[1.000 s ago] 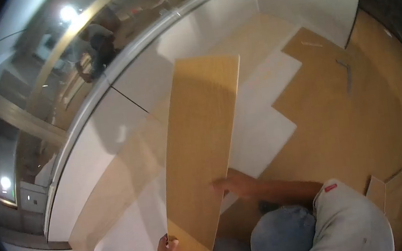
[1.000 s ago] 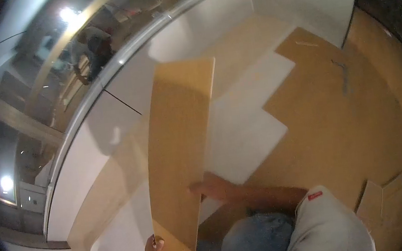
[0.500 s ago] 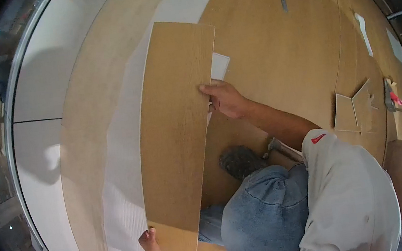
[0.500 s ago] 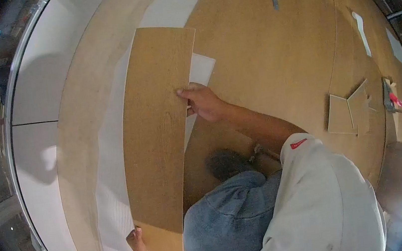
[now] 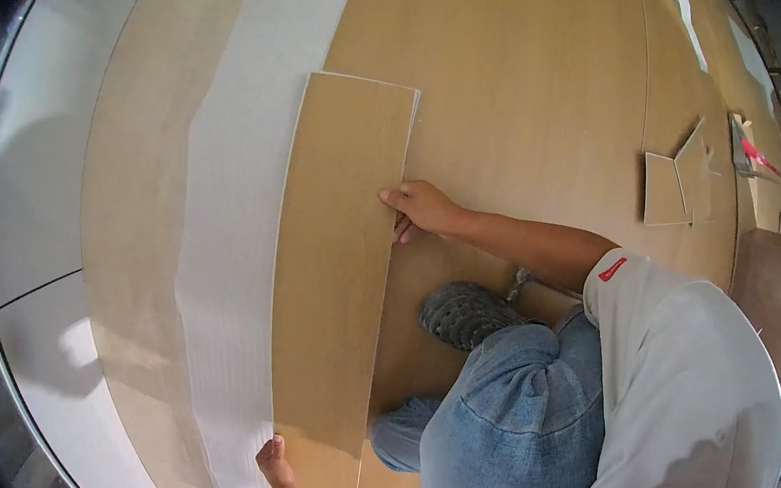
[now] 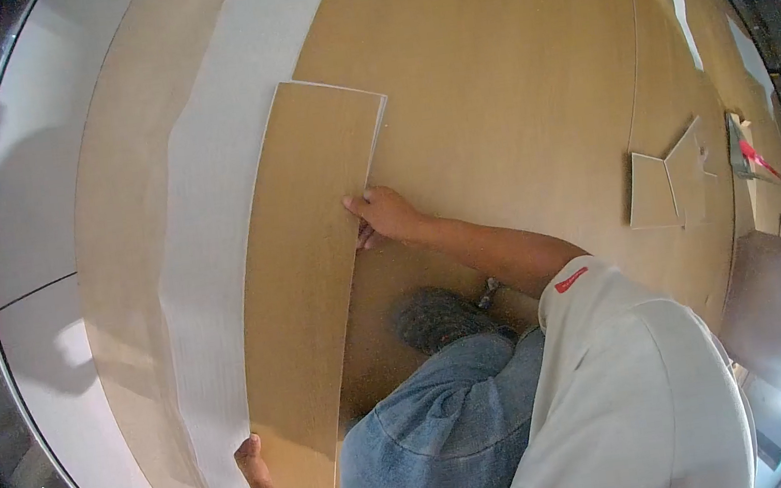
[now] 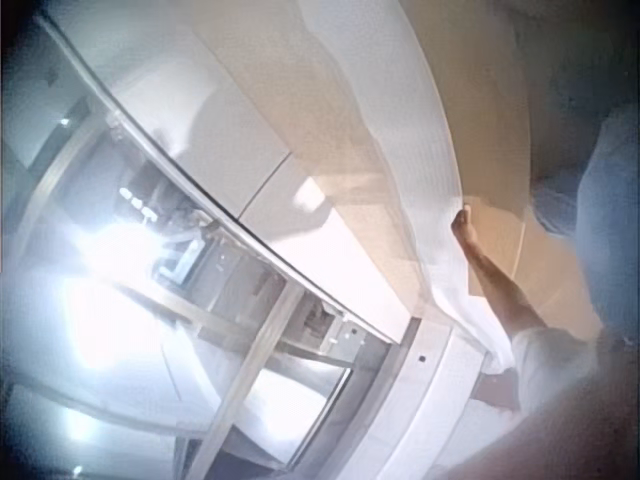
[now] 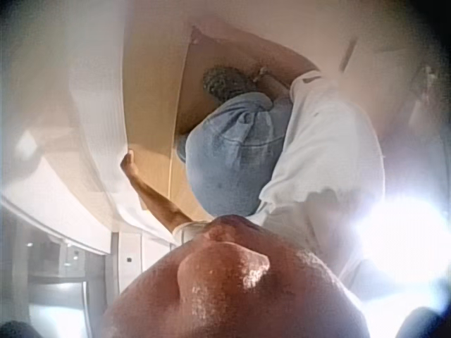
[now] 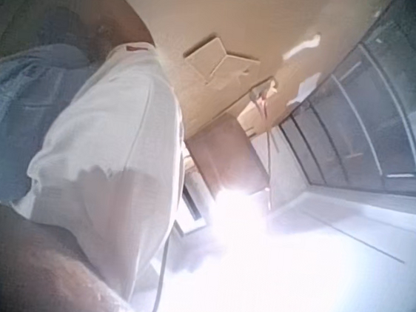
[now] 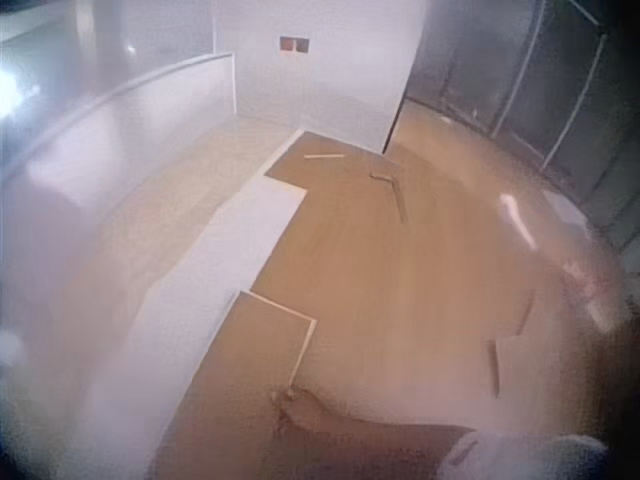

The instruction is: The person positions and secures wooden tiles onto a floor surface by hand and using a hammer.

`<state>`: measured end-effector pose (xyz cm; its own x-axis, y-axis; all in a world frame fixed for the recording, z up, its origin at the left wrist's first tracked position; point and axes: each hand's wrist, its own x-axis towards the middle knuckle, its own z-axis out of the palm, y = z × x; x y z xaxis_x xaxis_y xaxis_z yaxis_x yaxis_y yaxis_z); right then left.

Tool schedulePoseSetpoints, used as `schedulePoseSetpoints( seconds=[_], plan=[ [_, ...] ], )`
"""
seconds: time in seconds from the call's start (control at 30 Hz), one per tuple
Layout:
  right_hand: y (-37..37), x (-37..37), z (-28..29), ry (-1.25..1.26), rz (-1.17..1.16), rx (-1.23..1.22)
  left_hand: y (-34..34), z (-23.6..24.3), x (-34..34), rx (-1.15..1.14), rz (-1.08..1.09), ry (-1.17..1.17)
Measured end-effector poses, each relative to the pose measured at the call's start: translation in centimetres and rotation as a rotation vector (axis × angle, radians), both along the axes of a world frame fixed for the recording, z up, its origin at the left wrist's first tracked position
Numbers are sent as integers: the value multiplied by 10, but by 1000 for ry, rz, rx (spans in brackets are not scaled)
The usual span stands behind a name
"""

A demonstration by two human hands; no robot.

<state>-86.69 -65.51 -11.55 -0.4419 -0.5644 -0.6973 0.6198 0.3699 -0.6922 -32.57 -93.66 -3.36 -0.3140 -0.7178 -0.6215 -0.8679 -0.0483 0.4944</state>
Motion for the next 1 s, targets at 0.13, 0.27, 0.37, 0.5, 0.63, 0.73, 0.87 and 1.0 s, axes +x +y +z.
schedulePoseSetpoints(
  seconds=[0.13, 0.27, 0.37, 0.5, 0.63, 0.73, 0.87, 1.0],
  plan=[
    [0, -1, 0, -3, -33, 46, 1, 9, -32, 24, 21, -23],
    [-1, -1, -2, -18, -36, 80, -10, 9, -27, 14, -8, -37],
    [2, -2, -4, -41, -45, 70, -10, 9, -36, 39, -38, 7],
    [-2, -2, 6, -66, -59, 70, -21, 7, -21, 27, -66, -57],
    [2, -2, 6, -73, -83, 47, -24, 10, -31, 30, -89, -89],
    [7, -5, 13, -92, -53, 30, -13, 22, -50, 71, 2, -28],
    [12, -8, 10, -118, -9, 87, -1, 42, -66, 75, -10, -126],
    [12, -17, 7, -147, 8, 165, -4, 34, -49, 47, -14, -152]
  ],
)
